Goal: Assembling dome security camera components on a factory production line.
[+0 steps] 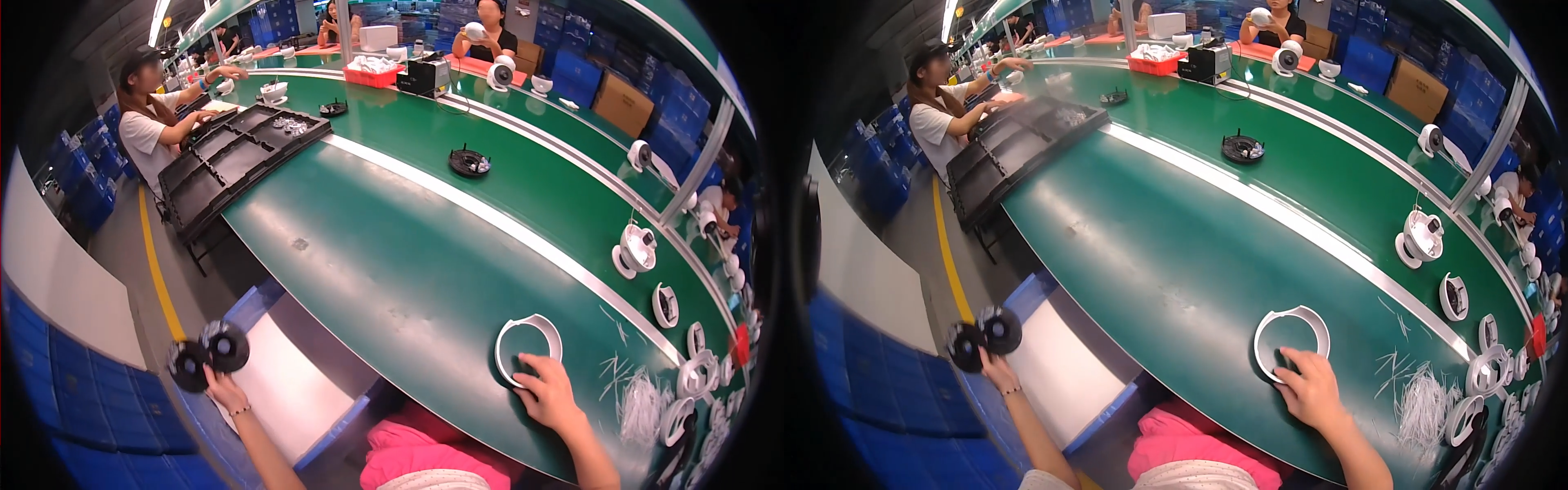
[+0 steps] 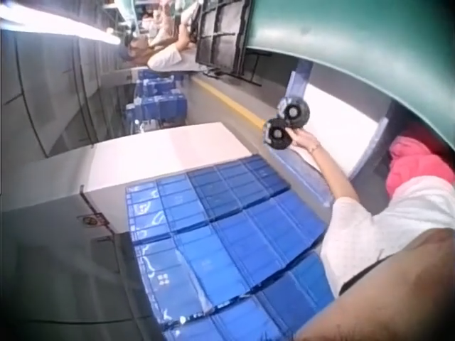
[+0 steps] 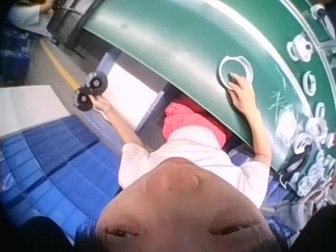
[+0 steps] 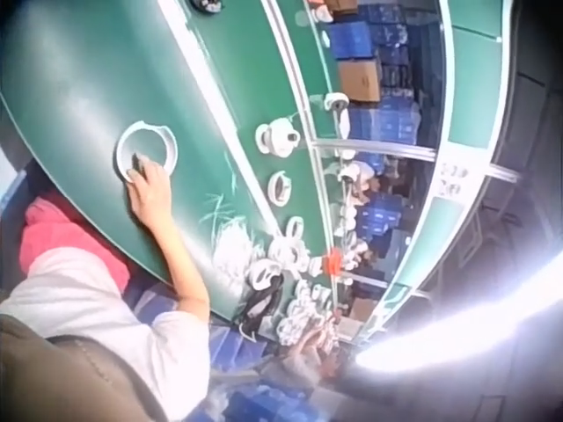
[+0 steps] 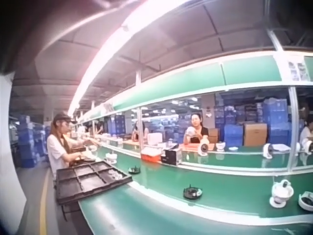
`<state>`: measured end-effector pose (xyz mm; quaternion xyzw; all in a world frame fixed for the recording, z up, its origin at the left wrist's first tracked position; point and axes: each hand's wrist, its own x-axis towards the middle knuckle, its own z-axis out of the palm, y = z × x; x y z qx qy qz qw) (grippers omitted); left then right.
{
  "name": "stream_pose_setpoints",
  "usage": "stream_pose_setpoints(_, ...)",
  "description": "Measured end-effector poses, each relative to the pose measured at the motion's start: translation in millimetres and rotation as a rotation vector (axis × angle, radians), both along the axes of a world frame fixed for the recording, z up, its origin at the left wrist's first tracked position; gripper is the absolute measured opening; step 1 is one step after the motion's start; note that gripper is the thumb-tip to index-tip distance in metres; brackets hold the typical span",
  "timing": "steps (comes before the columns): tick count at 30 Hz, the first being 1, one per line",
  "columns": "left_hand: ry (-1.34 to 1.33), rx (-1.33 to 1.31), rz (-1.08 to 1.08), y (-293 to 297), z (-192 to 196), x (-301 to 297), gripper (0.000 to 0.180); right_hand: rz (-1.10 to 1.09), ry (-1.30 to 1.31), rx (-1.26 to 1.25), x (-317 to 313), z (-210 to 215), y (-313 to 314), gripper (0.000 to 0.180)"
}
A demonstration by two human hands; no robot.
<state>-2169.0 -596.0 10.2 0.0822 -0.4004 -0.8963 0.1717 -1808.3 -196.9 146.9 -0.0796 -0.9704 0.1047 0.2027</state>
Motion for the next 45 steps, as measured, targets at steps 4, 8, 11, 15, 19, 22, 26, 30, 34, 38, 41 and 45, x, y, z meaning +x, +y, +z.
stream_pose_setpoints(4, 0.151, -0.139, -0.415, 112, 87, 12, 0.037, -0.238, -0.171, 0.001, -20, 26, 6, 0.089)
stream_pose_setpoints(8, 0.143, -0.122, -0.805, 231, 111, 11, 0.031, -0.291, -0.346, -0.205, -30, 18, 32, 0.110)
stream_pose_setpoints(11, 0.074, -0.226, -0.927, 275, 104, -4, 0.026, -0.307, -0.361, -0.237, -37, 25, 33, 0.114)
stream_pose_setpoints(15, -0.031, -0.353, -1.104, 304, 100, -13, 0.027, -0.284, -0.317, -0.259, -32, 20, 43, 0.112)
stream_pose_setpoints(19, 0.093, -0.424, -1.027, 312, 116, -5, 0.025, -0.305, -0.049, -0.340, -21, 18, 53, 0.112)
stream_pose_setpoints(22, 0.467, -0.596, -0.898, 320, 149, 41, 0.025, -0.341, 0.238, -0.471, -24, 35, 60, 0.110)
stream_pose_setpoints(26, 0.780, -0.787, -1.242, 343, 185, 100, 0.019, -0.156, 0.656, -0.854, -33, 55, 67, 0.109)
stream_pose_setpoints(30, 0.753, -0.572, -1.580, 376, 187, 147, 0.020, -0.164, 0.738, -1.014, -40, 54, 62, 0.106)
stream_pose_setpoints(34, 0.674, -0.562, -1.624, 402, 187, 164, 0.020, -0.252, 0.746, -0.911, -28, 61, 68, 0.103)
stream_pose_setpoints(38, 0.676, -0.544, -1.668, 422, 183, 170, 0.019, -0.290, 0.781, -0.833, -18, 61, 80, 0.105)
stream_pose_setpoints(41, 0.916, -0.631, -1.626, 438, 168, 167, 0.019, -0.292, 0.762, -0.864, -23, 59, 84, 0.108)
stream_pose_setpoints(45, 0.934, -0.644, -1.635, 444, 159, 166, 0.021, -0.336, 0.664, -0.780, -23, 49, 100, 0.108)
